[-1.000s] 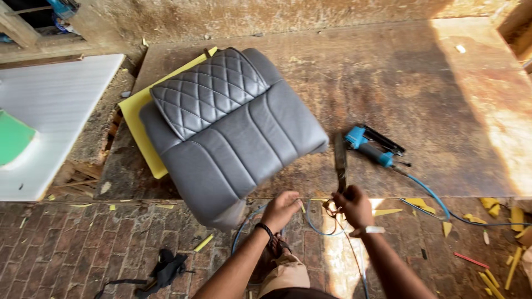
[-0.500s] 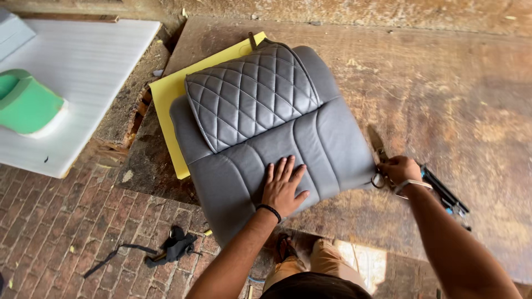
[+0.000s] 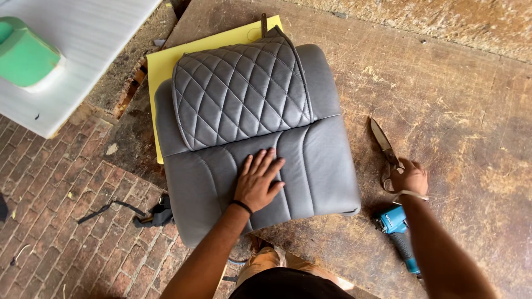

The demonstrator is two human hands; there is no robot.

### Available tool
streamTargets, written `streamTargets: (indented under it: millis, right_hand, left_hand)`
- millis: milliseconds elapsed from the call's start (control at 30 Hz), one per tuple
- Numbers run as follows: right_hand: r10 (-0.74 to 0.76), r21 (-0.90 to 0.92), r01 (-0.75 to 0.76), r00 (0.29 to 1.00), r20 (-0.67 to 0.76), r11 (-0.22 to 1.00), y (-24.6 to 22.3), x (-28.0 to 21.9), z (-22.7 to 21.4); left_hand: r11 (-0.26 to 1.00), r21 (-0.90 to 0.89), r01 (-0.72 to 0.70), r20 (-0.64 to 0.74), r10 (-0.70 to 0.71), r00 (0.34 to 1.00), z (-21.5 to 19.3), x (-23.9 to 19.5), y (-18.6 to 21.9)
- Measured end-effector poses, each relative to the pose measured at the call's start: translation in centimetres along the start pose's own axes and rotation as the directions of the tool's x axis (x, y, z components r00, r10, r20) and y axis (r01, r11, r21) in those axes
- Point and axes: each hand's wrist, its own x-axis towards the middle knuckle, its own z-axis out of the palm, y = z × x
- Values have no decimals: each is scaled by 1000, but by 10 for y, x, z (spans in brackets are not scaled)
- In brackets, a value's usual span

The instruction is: The person staples gray quilted fabric onto a wooden chair frame using a pneumatic staple gun. They repeatedly pull and smooth the fabric, flip the chair to access different sides, and secure the material along the edges and corners.

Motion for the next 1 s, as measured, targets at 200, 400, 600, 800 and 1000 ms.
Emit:
streamTargets:
  millis: [200,400,600,800,1000]
  right_hand:
    - [123,640,-394,897,425,660,-67,-62,50]
    - [-196,740,-515,747,635,432,-103,-62,27]
    - [-487,876,-346,732,476,336,-199,26,-110]
    - [-678,939,150,727,107,309,-335,87,-226]
    - [-486,692,236,854,187,682,-416,60,-275]
  left_hand:
    - [682,-1,731,-387,-674,629,-34,-94,-78]
    - [-203,-673,712,465,-864,193,-60,-175,-132]
    - [-133,-873,469,369,-809,458,-203,-146,-153]
    - [635,-771,54,-226,-352,909,-393,-83,-187]
    - [316,-949,10,-159,-504,849,-476,-51,-279]
